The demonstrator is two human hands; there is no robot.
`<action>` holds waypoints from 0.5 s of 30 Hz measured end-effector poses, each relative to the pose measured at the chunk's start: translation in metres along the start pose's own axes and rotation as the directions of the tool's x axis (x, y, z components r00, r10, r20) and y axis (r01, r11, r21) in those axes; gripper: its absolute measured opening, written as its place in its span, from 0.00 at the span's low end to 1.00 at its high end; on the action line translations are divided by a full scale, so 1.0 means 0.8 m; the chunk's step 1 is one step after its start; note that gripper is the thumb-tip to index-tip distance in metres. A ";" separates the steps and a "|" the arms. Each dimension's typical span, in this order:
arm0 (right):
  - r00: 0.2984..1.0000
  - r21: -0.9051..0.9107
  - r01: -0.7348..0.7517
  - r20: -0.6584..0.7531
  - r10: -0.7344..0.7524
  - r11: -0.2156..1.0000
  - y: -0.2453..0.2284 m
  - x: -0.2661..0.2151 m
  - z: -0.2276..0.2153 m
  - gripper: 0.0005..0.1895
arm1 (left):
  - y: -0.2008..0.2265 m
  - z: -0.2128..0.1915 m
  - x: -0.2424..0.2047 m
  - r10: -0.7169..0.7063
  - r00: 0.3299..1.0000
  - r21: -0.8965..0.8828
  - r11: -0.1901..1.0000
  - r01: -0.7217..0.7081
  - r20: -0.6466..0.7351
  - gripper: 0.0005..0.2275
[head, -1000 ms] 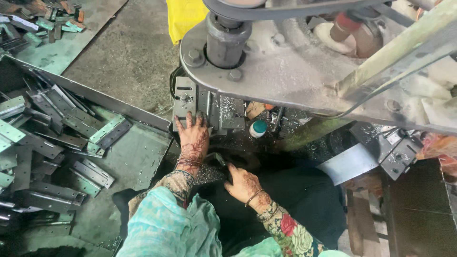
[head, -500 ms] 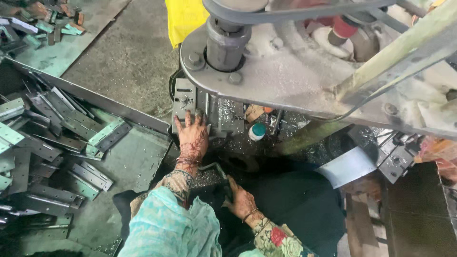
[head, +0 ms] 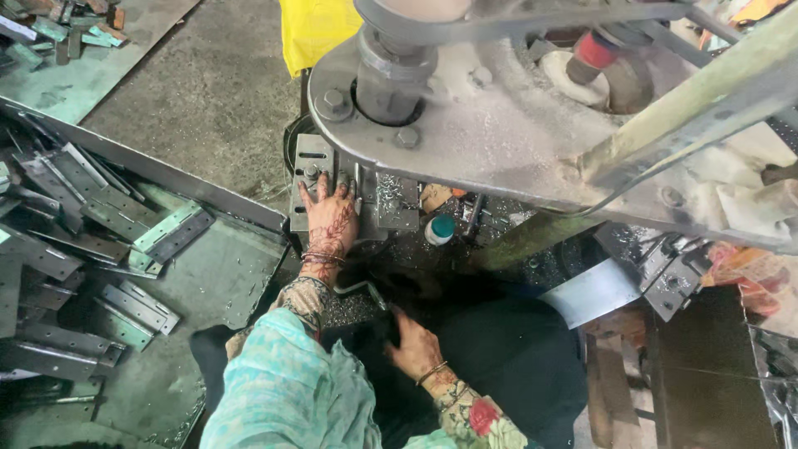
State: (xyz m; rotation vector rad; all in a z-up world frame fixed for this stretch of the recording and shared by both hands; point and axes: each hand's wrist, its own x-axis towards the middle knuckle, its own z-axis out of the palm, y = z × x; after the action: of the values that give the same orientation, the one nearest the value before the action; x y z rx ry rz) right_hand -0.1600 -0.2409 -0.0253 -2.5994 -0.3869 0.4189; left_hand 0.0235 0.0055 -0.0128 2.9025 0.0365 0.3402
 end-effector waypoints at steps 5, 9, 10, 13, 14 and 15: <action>0.997 0.032 0.076 -0.034 -0.074 0.997 0.014 0.006 0.029 0.52 | 0.004 -0.017 -0.028 0.054 0.994 0.008 0.999 -0.053 -0.098 0.21; 0.999 0.004 -0.020 0.038 0.019 1.000 0.015 -0.012 0.032 0.47 | 0.007 -0.024 -0.049 -0.005 0.996 0.034 0.999 0.002 0.089 0.21; 1.000 0.014 0.017 0.010 -0.018 1.000 0.008 -0.002 0.021 0.48 | 0.006 -0.033 -0.044 -0.002 0.995 0.054 0.999 -0.004 0.097 0.23; 0.998 -0.040 0.054 0.018 -0.053 0.998 -0.008 0.008 -0.008 0.45 | 0.007 -0.039 -0.038 0.004 0.998 0.070 0.998 -0.009 0.064 0.26; 0.998 -0.072 0.055 0.033 -0.053 0.996 -0.012 0.010 -0.018 0.44 | 0.007 -0.038 -0.037 0.006 0.999 0.068 0.998 -0.009 0.041 0.26; 0.996 -0.101 0.079 0.035 -0.076 0.992 -0.015 0.013 -0.026 0.42 | 0.007 -0.035 -0.038 -0.003 1.000 0.050 0.999 0.001 0.028 0.24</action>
State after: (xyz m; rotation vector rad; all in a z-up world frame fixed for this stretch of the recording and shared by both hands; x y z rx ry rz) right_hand -0.1453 -0.2355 -0.0039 -2.6688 -0.5313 0.4226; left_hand -0.0128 0.0041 0.0078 2.9560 0.0443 0.3027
